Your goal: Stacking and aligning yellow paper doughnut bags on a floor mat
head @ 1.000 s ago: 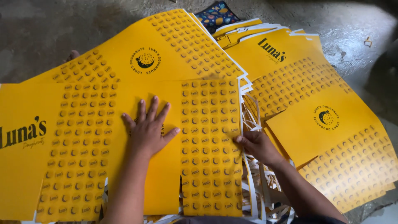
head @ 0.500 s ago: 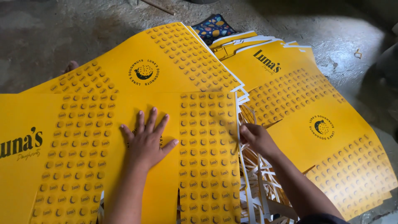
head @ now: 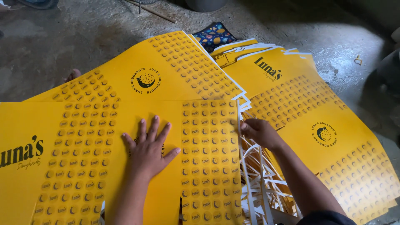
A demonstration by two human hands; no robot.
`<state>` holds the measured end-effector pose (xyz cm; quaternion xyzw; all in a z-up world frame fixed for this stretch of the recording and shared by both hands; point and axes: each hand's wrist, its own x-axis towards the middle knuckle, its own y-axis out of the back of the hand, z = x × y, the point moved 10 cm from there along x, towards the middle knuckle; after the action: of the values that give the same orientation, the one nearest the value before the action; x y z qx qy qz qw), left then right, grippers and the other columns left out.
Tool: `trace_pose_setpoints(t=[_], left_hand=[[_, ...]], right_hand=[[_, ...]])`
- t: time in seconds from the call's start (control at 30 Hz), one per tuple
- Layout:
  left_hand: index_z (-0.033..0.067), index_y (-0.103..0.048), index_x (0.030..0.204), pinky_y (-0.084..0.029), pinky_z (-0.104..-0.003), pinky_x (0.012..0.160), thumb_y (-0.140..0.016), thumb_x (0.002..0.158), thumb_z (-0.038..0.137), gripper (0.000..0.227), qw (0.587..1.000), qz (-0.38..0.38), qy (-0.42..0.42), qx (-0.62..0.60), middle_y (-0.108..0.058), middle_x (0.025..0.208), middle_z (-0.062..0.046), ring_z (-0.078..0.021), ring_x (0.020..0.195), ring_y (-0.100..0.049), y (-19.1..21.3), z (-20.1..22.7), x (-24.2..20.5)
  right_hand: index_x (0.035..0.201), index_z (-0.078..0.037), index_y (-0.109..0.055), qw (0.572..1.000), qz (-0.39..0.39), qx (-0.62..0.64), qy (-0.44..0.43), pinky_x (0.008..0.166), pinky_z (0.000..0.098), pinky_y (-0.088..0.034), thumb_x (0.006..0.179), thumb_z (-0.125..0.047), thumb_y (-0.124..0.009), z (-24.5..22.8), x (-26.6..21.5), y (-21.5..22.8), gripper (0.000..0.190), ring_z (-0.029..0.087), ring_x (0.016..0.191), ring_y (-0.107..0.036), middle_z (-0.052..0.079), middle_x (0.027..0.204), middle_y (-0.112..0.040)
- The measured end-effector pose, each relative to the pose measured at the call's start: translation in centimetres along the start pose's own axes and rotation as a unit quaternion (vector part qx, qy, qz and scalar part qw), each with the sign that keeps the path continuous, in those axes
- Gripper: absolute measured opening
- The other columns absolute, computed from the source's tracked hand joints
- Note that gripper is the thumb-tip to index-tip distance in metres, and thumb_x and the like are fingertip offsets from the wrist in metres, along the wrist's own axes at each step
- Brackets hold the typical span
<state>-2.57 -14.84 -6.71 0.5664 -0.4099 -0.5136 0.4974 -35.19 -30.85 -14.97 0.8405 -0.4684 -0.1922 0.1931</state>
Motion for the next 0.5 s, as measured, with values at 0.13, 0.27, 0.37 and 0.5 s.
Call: trace_pose_setpoints(t=[0.13,0.27,0.37,0.5], left_hand=[[0.0395,-0.021,0.163,-0.001,-0.084,0.109,-0.039,0.091,0.078,0.084,1.0,0.011,-0.002,-0.005,-0.009,0.174,-0.004,-0.0408,0.158,-0.007,-0.1,0.0,0.1],[0.038,-0.024,0.163,0.001,-0.085,0.109,-0.04,0.09,0.078,0.084,1.0,0.013,0.0,-0.004,-0.012,0.174,-0.005,-0.0414,0.158,-0.009,-0.2,-0.1,0.0],[0.0381,-0.023,0.163,0.002,-0.085,0.109,-0.04,0.09,0.078,0.084,1.0,0.013,-0.002,0.001,-0.012,0.174,-0.005,-0.0414,0.158,-0.009,-0.3,-0.1,0.1],[0.037,-0.024,0.163,0.0,-0.085,0.109,-0.041,0.091,0.077,0.084,1.0,0.008,-0.003,-0.003,-0.011,0.174,-0.005,-0.0415,0.158,-0.009,-0.2,-0.1,0.1]], right_hand=[[0.091,-0.008,-0.077,0.991,0.081,0.089,-0.065,0.077,0.042,-0.057,0.109,-0.049,-0.054,-0.5,1.9,0.3,0.051,0.026,0.072,-0.073,0.012,0.069,-0.073],[0.095,-0.01,-0.077,0.98,0.154,0.097,-0.085,0.074,0.0374,-0.056,0.105,-0.047,-0.062,-1.0,3.5,0.9,0.042,0.022,0.069,-0.072,0.007,0.067,-0.07],[0.096,-0.009,-0.077,0.981,0.173,0.075,-0.053,0.07,0.035,-0.056,0.102,-0.035,-0.069,-0.3,4.4,1.3,0.028,0.021,0.065,-0.07,0.008,0.065,-0.067],[0.095,-0.012,-0.073,0.954,0.245,-0.157,0.077,0.067,0.0483,-0.058,0.099,-0.022,-0.071,-6.5,2.6,1.7,0.011,0.039,0.074,-0.072,0.015,0.075,-0.071]])
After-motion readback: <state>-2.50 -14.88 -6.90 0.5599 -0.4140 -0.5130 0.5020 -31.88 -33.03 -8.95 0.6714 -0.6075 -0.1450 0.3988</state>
